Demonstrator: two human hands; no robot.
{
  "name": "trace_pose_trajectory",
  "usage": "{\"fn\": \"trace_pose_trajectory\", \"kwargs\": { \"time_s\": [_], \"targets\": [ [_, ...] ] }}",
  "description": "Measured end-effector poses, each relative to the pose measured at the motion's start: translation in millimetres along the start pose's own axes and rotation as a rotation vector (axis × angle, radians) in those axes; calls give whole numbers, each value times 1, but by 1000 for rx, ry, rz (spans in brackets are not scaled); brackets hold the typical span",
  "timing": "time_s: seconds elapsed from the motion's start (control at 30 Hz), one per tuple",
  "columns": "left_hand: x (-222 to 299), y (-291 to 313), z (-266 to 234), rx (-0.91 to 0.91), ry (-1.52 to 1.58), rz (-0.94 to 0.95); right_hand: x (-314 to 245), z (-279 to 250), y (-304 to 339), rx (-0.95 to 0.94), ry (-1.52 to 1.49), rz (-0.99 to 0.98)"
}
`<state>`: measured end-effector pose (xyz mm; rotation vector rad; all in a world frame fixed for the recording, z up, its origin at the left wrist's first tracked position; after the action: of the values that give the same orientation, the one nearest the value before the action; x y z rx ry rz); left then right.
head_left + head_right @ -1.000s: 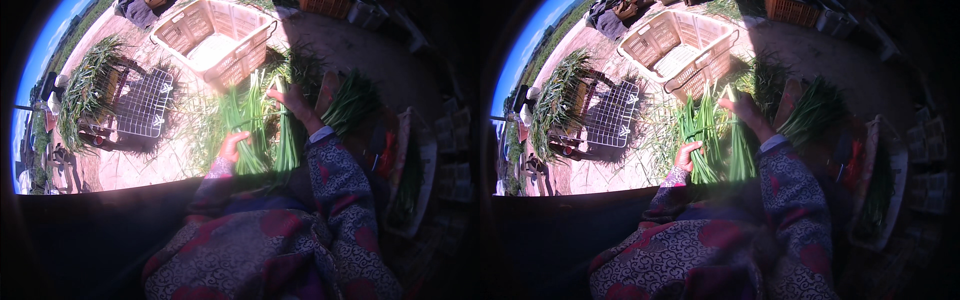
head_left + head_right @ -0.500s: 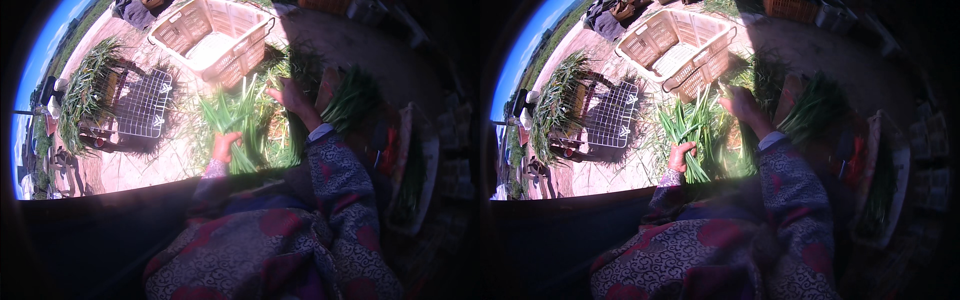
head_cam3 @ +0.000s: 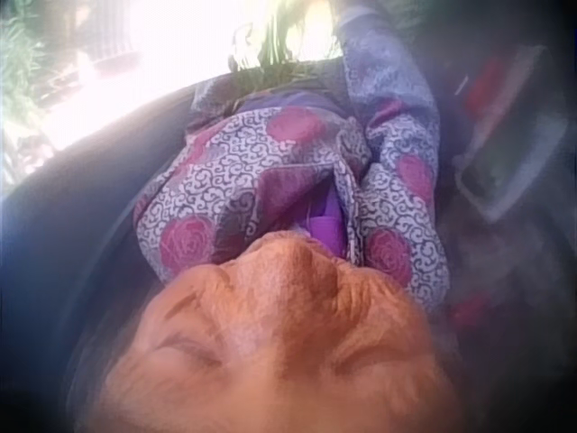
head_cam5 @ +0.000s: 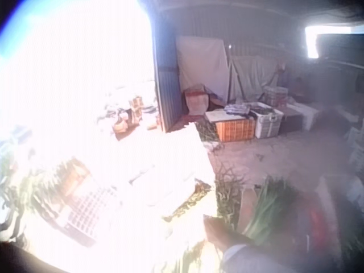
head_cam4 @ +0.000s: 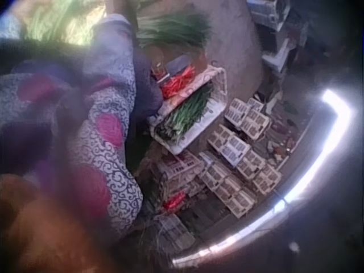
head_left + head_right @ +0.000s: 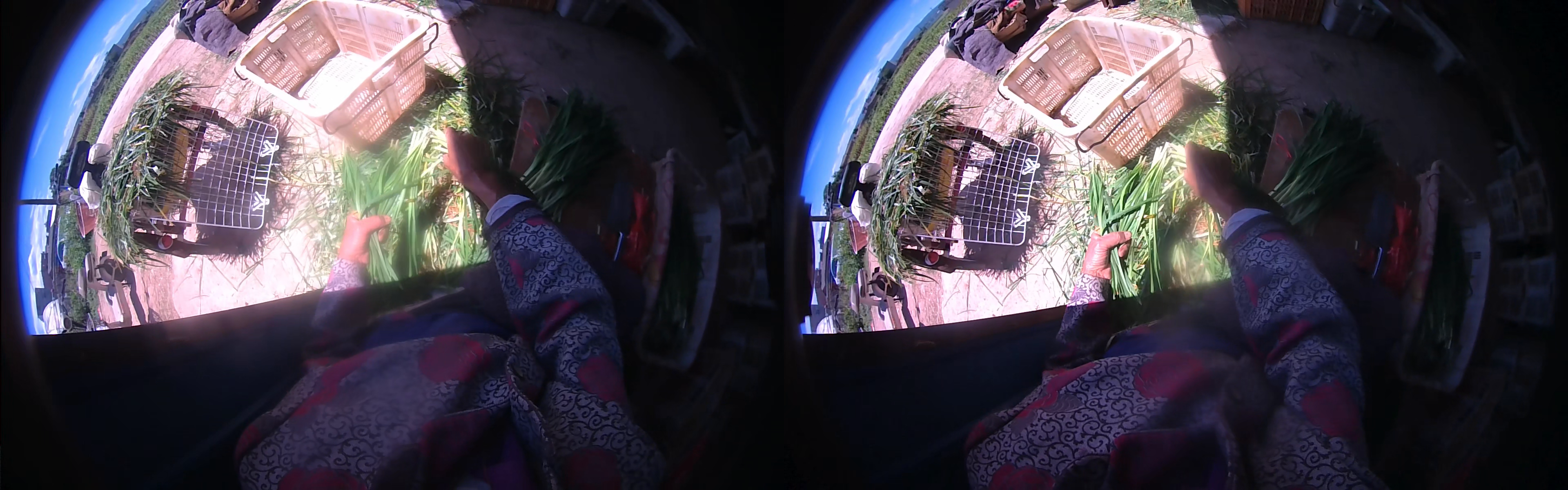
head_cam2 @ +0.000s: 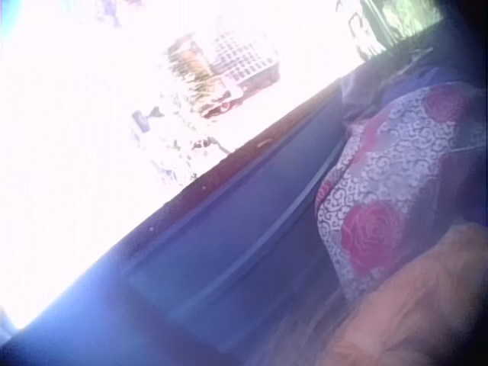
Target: The person bundles bunches of chives by hand, securing them with a thin strip and placing the finished bundles into a plastic crate.
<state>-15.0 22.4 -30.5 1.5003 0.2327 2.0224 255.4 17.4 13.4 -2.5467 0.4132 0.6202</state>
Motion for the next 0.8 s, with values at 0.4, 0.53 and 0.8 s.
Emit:
{"fn": "trace_pose_trajectory", "kwargs": {
  "time_s": [0.4,0.53,0.8],
  "targets": [
    [-8,-14,-31,54,154,59,22,-23,-15,-223,-655,565],
    [-9,-5,0,58,59,56,-20,-6,0,-297,-796,336],
    [4,1,7,61,62,164,6,-3,-2,-483,-637,288]
  ]
}}
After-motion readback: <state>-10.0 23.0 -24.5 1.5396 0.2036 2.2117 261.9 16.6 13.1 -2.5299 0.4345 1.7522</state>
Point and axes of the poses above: each hand's wrist, its own y-axis away from the middle knuckle, its own z-axis out of the palm, x = y × z, the point moved 5 cm from there along -y, towards the middle knuckle, and after that the axes turned 12 degrees about x, right-handed, at the moved point
